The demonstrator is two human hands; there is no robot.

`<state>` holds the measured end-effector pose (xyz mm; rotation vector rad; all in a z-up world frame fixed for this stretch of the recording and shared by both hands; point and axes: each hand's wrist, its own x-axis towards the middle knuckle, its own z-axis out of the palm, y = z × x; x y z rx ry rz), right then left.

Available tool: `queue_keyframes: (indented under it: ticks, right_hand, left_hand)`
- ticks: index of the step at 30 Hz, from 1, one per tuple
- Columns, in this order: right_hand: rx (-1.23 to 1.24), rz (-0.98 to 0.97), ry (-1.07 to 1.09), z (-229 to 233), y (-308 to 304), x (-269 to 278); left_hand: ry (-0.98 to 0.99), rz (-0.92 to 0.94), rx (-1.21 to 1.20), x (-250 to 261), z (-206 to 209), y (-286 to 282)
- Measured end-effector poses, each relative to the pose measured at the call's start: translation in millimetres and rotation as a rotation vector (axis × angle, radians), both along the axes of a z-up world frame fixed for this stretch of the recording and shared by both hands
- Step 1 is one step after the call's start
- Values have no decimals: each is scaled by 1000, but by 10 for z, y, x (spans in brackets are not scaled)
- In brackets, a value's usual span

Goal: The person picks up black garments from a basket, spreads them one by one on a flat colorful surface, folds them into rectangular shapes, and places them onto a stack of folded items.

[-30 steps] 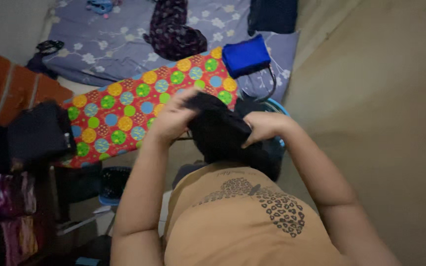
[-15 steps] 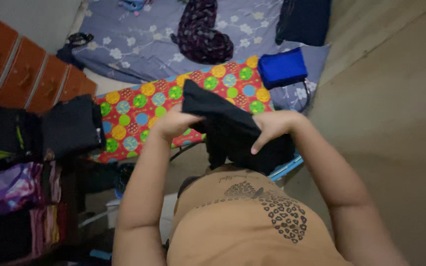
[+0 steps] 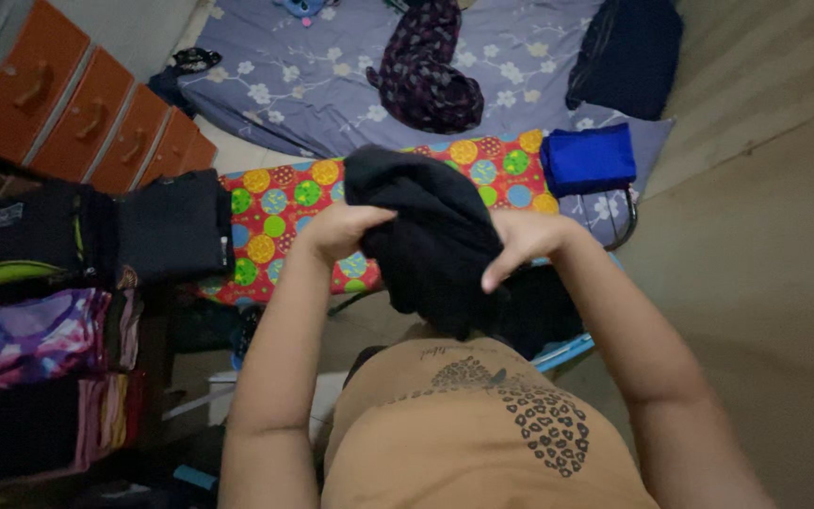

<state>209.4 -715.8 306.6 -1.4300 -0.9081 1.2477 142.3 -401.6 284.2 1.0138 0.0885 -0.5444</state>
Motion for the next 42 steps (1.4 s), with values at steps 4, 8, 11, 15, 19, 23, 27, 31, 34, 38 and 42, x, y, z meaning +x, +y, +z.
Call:
queue_keyframes:
  ticks: [4, 8, 11, 15, 19, 23, 27, 31, 34, 38, 42]
  right_hand:
    - [-528, 89, -175, 62, 190, -59]
    - [-82, -207, 186, -137, 76, 148]
    - [304, -383, 599, -398, 179, 131]
    - [513, -397, 1252, -437, 500, -179]
    - [264, -509, 976, -940, 815, -385]
    - [278, -523, 934, -1601, 931, -340]
    - [208, -527, 921, -2057, 1049, -398]
    - [126, -591, 859, -2083, 988, -521]
    - [128, -744, 703, -1659, 883, -328]
    - [205, -956, 454, -760, 433, 47]
    - [456, -912, 431, -283, 193, 114]
  left_hand:
    - [-161, -98, 414, -43, 170, -51]
    - [-498, -435, 653, -77, 401, 28]
    - [-545, -420, 670, -95, 416, 33]
    - [-368, -139, 531, -86, 474, 60]
    - [-565, -107, 694, -36, 476, -117]
    - [-772, -132, 841, 33, 295, -398]
    - [-944, -163, 811, 92, 77, -483]
    - [-718, -151, 728, -33, -33, -316]
    - [-589, -109, 692, -240, -156, 58]
    - [-584, 153, 706, -713, -337, 813]
    - [-443, 744, 1265, -948, -430, 1400]
